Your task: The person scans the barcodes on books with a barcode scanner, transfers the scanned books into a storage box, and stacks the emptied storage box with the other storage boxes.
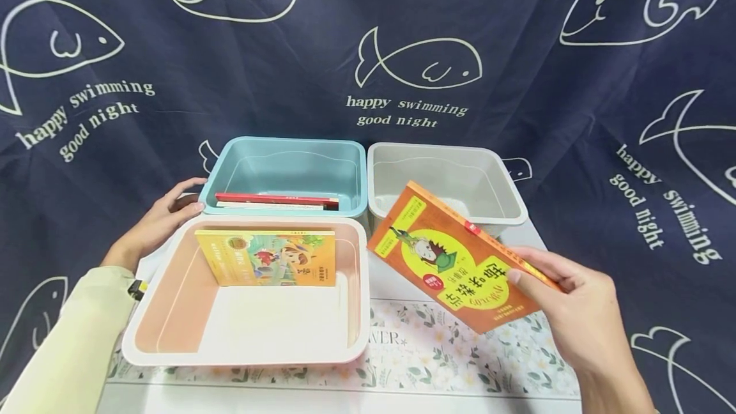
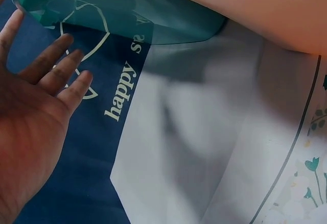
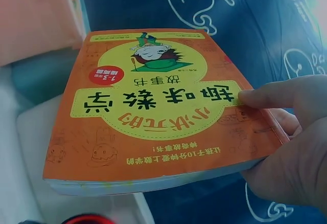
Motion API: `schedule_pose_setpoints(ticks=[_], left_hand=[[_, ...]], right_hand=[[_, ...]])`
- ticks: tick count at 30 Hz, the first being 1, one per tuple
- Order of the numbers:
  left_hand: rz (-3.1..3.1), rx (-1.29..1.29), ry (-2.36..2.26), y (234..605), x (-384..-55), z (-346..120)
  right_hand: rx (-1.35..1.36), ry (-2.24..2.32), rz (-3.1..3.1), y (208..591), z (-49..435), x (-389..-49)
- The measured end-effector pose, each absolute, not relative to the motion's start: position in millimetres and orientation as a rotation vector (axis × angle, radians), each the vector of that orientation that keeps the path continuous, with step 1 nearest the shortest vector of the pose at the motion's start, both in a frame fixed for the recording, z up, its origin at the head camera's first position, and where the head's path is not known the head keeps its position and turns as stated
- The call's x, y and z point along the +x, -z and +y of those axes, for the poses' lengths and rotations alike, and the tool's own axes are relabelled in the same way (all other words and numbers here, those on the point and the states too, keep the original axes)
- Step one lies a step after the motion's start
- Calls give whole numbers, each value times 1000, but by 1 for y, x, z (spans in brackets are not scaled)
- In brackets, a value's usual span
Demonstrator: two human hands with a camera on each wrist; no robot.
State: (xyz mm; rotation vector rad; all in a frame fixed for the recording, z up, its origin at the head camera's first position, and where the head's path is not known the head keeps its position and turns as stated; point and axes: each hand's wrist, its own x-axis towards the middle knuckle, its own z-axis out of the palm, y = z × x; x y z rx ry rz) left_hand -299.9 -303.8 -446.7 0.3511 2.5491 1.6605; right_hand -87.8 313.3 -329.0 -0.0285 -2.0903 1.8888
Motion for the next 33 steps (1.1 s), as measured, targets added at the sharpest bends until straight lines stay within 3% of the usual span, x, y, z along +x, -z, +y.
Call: schedule_pose_setpoints(ticks=[15,25,33], left_hand=[[2513,330,-1677,450,-300,-304],[2515,311,-1668,447,-297,-306],[2533,337,-1665,446,-301,-306]], right_hand=[[-581,-1406,-2683,384,330,-46],[-1033,-1515,-2663,425,343,-27],[-1160,-1689,-2412,457,352,-9]])
